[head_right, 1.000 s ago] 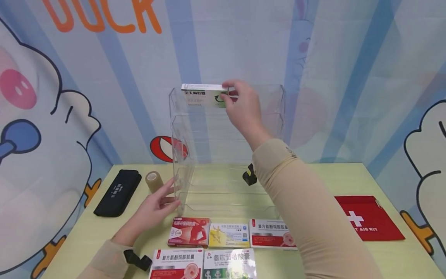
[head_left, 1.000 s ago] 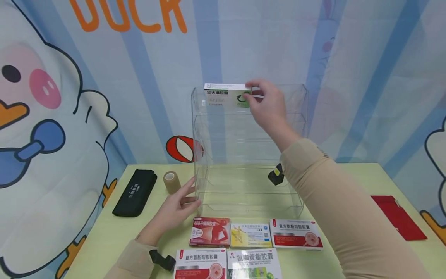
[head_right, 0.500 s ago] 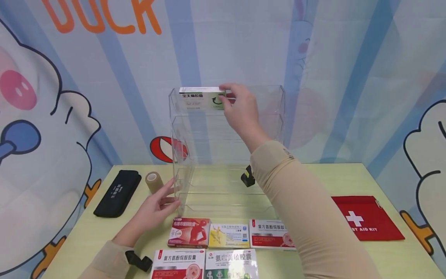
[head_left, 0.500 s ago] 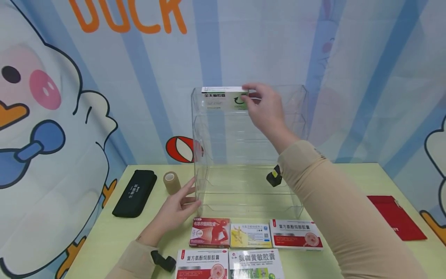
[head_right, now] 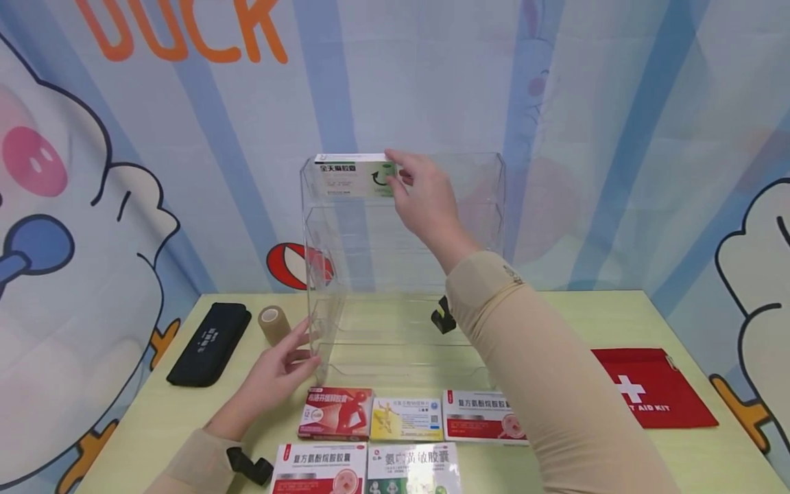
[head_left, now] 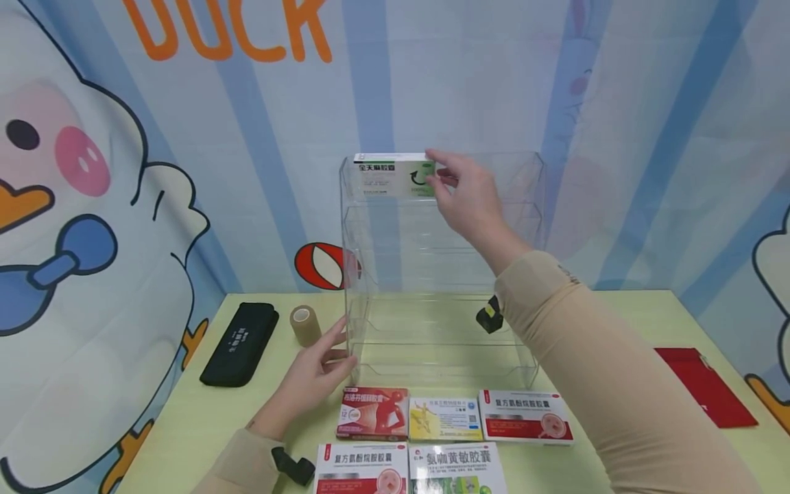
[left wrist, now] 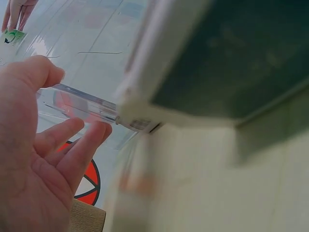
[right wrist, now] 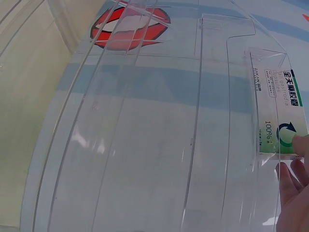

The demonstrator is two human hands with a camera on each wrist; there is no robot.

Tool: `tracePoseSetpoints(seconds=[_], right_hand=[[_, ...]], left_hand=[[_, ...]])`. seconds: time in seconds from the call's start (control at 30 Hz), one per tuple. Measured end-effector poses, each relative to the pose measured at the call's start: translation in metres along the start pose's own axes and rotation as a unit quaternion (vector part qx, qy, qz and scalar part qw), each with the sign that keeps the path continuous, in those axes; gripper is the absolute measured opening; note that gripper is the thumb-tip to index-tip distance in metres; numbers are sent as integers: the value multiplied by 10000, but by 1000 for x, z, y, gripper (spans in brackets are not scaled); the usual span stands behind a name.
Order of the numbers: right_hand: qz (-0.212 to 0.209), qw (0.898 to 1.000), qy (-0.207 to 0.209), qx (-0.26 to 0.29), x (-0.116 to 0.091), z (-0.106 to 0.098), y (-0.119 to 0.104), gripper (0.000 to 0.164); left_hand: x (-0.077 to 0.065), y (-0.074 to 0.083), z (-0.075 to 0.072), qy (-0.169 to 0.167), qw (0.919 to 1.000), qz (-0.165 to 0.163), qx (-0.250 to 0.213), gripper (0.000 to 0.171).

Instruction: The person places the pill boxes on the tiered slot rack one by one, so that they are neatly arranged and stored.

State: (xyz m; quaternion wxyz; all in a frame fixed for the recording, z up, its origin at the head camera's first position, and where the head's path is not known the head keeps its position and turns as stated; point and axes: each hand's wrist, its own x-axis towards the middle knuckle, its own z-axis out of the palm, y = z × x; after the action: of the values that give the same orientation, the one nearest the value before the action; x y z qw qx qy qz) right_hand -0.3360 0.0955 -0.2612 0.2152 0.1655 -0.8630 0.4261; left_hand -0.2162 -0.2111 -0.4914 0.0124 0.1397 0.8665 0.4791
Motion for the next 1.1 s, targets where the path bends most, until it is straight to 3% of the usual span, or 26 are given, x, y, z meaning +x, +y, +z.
tracePoseSetpoints(seconds=[0.23, 0.53, 0.87, 1.1], right_hand=[[-61, 9996, 193, 186, -9, 1, 2, 52], [-618, 9943, 436, 754, -40, -5, 10, 46], [-1256, 9917, -67, 257, -124, -11, 42, 53], [-940, 9937, -602, 118, -180, -15, 59, 63]], left_hand=[[-3, -3, 5, 185, 9998, -34, 12, 82], [-3, -1, 7, 286, 9995, -140, 56, 81], [-2, -3, 8, 313, 9995, -15, -4, 81], [-3, -4, 9, 317, 9994, 63, -77, 81]])
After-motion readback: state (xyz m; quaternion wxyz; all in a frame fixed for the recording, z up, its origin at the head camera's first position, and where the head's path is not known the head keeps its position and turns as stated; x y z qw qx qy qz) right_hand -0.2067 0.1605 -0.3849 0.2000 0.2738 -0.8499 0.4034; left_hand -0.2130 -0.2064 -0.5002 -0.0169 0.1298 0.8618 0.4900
